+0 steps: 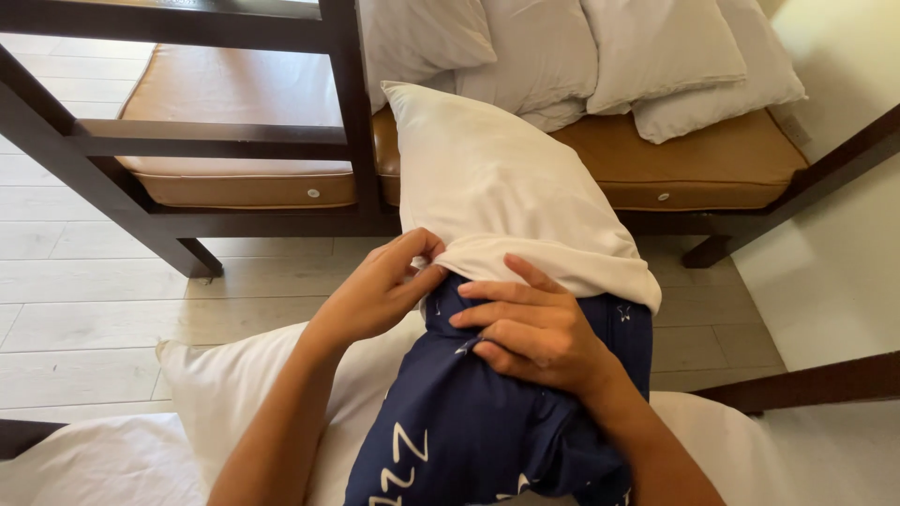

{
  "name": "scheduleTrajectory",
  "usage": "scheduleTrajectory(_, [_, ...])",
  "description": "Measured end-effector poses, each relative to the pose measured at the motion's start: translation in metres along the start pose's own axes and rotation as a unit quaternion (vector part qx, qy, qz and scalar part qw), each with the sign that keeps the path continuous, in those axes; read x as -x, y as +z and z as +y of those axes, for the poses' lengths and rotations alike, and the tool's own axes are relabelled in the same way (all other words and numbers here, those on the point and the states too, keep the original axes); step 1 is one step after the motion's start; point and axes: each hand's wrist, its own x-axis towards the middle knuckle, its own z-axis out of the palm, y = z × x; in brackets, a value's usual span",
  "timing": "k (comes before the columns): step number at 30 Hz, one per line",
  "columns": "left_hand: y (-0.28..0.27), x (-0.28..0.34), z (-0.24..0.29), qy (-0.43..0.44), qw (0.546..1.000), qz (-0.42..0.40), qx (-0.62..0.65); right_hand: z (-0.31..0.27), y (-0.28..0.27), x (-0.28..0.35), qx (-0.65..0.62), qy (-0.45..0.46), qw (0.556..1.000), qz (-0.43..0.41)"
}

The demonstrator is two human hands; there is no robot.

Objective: The person places a white pillow on their lap and inserts it into a dark blue pillowcase with star and 'Zzz' patterns. They pull the fabric over the pillow corners and smooth the case by hand.

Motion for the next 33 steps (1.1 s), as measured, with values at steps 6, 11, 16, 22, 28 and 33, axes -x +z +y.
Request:
scheduleTrajectory(6, [0.006, -0.01, -0.01, -0.029, 0.975, 0.013, 0.221, 0.0, -0.004, -0.003, -0.077, 0.009, 0.997, 0.012])
scheduleTrajectory(11, [-0.007, -0.01, -0.019, -0.029, 0.936, -0.074, 0.343, -0.007, 0.002, -0.002, -0.112, 0.007, 0.994, -0.003])
scheduleTrajectory(16, [-0.008, -0.002, -0.002, 0.051, 0.99, 0.07, 0.11, -0.01, 0.015, -0.007, -0.078, -0.01, 0.997, -0.007])
scheduleTrajectory(22, [0.004, 0.007, 0.028, 0.19, 0.97, 0.072, -0.132, -0.027, 0.013, -0.027, -0.019, -0.003, 0.993, -0.119])
scheduleTrajectory(28, [0.01, -0.005, 0.013, 0.027, 0.989, 0.137, -0.053, -0.027, 0.017, -0.025, -0.028, -0.009, 0.989, -0.145])
scheduleTrajectory(33, [0.0, -0.017, -0.027, -0.072, 0.899, 0.099, 0.421, -0.025, 0.014, -0.023, -0.099, 0.016, 0.987, -0.123])
